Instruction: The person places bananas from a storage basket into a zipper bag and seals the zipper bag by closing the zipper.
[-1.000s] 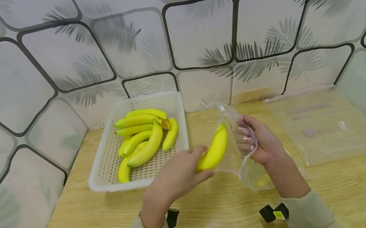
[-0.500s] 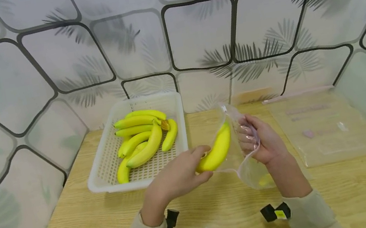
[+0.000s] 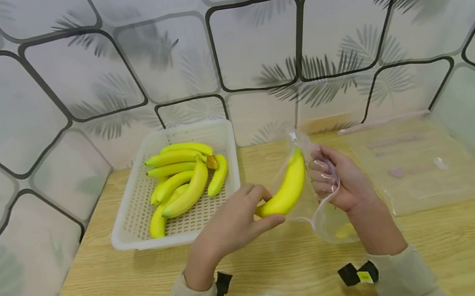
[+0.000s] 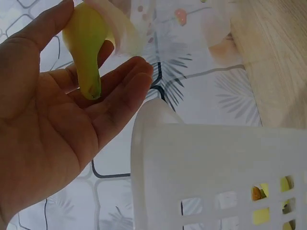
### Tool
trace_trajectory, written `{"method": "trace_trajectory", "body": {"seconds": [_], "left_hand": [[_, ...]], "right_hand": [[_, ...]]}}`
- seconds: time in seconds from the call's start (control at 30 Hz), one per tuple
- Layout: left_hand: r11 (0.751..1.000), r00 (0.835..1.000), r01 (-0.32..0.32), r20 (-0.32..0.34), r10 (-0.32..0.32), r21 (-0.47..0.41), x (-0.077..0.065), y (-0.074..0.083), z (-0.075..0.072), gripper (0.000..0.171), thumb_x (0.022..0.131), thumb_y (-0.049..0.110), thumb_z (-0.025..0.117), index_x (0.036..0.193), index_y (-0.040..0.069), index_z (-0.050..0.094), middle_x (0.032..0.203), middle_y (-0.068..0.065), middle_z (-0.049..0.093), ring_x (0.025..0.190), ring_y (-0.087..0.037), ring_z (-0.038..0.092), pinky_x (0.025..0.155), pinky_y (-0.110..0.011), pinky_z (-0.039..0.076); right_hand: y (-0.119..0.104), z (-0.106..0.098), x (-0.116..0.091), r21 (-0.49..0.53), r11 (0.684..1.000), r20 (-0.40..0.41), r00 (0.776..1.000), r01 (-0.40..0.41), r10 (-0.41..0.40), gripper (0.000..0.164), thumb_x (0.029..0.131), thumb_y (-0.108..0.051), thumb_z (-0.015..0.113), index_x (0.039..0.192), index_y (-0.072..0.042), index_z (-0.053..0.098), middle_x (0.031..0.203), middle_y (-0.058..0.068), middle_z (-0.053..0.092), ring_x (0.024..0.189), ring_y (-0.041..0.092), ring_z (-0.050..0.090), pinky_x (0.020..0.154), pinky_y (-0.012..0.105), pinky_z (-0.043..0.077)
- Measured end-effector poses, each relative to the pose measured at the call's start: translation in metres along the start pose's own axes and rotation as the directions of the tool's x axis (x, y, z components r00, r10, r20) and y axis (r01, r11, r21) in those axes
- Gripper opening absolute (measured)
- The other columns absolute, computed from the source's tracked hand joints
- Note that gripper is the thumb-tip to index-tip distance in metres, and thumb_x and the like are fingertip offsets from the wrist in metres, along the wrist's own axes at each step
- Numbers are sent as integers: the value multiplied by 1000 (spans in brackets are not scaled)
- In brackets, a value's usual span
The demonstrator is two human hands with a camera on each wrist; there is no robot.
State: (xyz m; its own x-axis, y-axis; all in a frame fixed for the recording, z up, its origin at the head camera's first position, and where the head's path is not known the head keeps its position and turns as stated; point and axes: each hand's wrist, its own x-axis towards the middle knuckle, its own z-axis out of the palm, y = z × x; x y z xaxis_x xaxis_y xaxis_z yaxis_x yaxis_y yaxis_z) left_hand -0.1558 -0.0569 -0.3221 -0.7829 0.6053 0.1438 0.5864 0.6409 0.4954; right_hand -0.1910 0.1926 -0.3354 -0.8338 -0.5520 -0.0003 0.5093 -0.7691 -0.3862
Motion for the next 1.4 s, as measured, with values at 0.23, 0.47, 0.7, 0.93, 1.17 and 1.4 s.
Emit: {"method": "trace_trajectory", "body": {"seconds": [0.23,0.47,0.7,0.93,1.17,1.4], "left_hand": [[983,999,-20,24,25,-185,5,-3,4,32,95,30,69,118,10,58,97,3,64,78,-11,57,70,-24,50],[955,999,-18,24,26,-296,8,-5,8,40,95,29,68,128,11,54,110,-1,68,87,-9,62,74,-23,54],[976,997,-23,-81,5,-218,9,-1,11,41,92,29,73,125,10,59,111,-3,68,90,-11,63,74,-23,53],[1000,979,-14,-202,9,-22,6,9,13,41,89,35,75,121,10,64,109,0,66,83,-10,56,73,-25,49],[985,992,-94,-100,80,-146,1,6,6,32,100,13,57,129,3,60,120,-7,65,90,-12,59,76,-25,51],[939,992,-119,-2,125,-321,-3,1,-4,30,101,8,53,130,3,59,120,-8,67,85,-10,61,75,-24,53]], "right_hand": [[-1,1,0,25,1000,46,999,-4,2,51,110,-35,18,84,-5,49,70,-4,19,56,7,8,44,19,28],[-1,3,-1,11,1000,53,999,-2,1,50,110,-35,19,84,-5,49,70,-4,19,56,7,8,44,18,28],[-1,2,0,-2,1000,54,999,9,-9,50,110,-35,18,85,-5,49,70,-3,21,55,7,10,44,18,29],[-1,2,0,2,1000,79,997,7,-7,51,110,-35,16,85,-4,48,70,-3,21,55,7,10,45,19,30],[-2,1,0,19,1000,83,997,-3,1,50,110,-35,17,86,-4,47,70,-3,20,55,7,9,45,19,30],[-1,1,0,15,1000,89,996,-8,7,49,110,-35,18,86,-4,47,70,-3,20,56,7,9,45,19,30]]}}
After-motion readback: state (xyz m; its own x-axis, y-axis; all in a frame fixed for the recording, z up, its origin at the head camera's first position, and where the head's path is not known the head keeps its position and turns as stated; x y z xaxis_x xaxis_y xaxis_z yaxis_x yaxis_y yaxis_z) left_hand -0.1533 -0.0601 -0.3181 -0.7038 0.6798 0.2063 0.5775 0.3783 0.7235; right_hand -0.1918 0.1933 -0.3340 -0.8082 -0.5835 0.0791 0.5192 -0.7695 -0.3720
